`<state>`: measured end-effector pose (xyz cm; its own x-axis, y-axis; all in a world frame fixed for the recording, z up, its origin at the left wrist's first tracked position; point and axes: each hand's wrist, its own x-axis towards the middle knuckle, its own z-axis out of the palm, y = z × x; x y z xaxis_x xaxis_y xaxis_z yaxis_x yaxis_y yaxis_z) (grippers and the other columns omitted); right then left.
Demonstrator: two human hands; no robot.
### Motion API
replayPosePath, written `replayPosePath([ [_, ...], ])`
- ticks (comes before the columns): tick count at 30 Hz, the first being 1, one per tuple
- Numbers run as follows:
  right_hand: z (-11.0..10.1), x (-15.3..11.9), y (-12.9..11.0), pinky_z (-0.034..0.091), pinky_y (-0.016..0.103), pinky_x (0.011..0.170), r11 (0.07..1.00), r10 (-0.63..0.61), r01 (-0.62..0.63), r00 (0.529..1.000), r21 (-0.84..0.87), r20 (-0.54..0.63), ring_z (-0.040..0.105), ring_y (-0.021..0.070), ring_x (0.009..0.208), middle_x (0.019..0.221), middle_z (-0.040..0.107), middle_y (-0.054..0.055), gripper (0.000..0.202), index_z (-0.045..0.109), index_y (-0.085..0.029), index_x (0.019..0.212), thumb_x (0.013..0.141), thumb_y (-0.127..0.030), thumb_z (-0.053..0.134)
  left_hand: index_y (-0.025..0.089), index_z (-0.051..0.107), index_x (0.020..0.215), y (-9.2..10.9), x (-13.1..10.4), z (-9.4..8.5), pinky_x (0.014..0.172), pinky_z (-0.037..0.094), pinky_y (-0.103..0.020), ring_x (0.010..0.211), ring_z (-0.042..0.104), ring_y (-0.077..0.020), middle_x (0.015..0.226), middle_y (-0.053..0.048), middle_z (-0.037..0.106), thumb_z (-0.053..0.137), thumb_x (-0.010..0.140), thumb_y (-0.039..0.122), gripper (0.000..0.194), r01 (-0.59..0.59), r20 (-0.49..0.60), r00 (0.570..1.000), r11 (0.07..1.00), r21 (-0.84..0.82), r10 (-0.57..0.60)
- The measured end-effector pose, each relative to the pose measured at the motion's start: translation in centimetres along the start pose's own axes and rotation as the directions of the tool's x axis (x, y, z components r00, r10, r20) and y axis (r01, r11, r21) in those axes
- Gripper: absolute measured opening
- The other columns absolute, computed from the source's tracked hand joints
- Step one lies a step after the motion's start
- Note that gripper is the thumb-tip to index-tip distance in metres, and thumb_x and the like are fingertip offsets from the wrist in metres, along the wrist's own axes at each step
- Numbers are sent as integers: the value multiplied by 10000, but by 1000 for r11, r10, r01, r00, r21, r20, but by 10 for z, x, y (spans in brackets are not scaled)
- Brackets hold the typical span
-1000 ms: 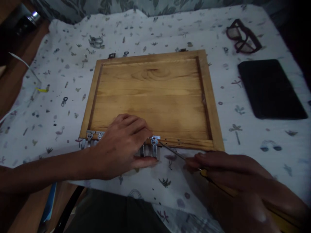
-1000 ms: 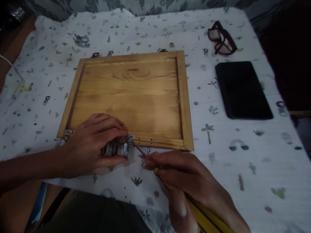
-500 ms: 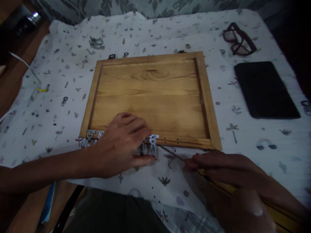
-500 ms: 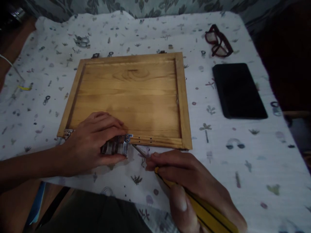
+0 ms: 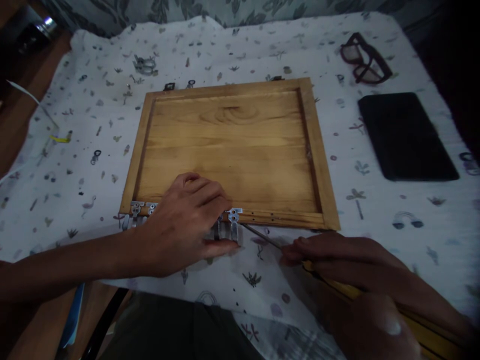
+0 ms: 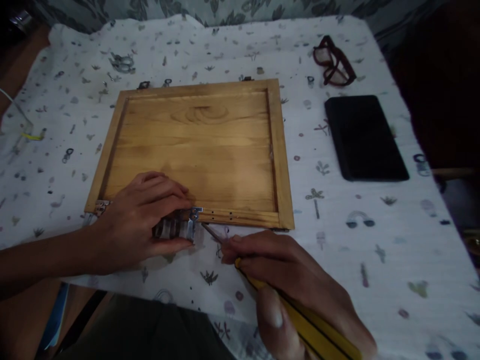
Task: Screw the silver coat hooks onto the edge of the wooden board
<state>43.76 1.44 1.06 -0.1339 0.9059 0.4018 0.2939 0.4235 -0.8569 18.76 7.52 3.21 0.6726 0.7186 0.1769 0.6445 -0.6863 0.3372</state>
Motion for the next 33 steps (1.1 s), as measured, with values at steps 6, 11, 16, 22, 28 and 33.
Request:
replayPosePath([
  [6,0,8,-3,636,363,615,999,25,-24,999,22,-24,722,238,797,882,720,83,183,718,-214,881,849,-394,713,121,662,1016,0,-1,1,1015,405,-490,971,665,-265,1021,-98,703,774,829,470,411,-1,-7,1000,1000,2,1],
  [11,0,14,-1,621,264,626,997,-66,64,997,40,34,704,145,743,946,727,56,189,712,-202,911,966,-280,549,109,668,1020,1,-1,0,1013,398,-493,974,667,-269,1021,-103,703,769,839,449,399,-5,-1,1000,1000,7,5],
  [16,4,11,-2,635,285,657,998,-56,56,998,10,38,704,150,773,959,719,55,268,700,-218,926,1004,-356,484,118,670,1023,2,-1,0,1019,394,-488,979,665,-263,1019,-96,704,749,857,452,381,1,-1,1000,1000,6,-1],
  [22,5,13,0,631,205,720,996,-76,73,996,58,38,704,99,820,1011,716,9,225,697,-211,942,1002,-309,503,124,662,1042,1,-2,0,1025,390,-491,995,663,-263,1034,-96,705,728,876,460,380,0,3,1000,1000,15,0],
  [28,2,9,2,633,279,644,998,-52,51,998,41,24,703,144,783,975,720,44,246,718,-227,946,992,-346,508,141,661,1011,1,0,0,999,408,-477,977,661,-255,1021,-89,707,705,893,459,342,-16,1,1000,1000,26,16],
  [33,3,7,1,628,255,715,997,-62,61,997,40,44,695,125,832,1019,703,38,234,692,-216,981,1005,-331,489,129,660,1016,1,0,0,983,416,-489,966,660,-262,1013,-93,706,707,886,493,390,-16,2,1000,999,30,16],
])
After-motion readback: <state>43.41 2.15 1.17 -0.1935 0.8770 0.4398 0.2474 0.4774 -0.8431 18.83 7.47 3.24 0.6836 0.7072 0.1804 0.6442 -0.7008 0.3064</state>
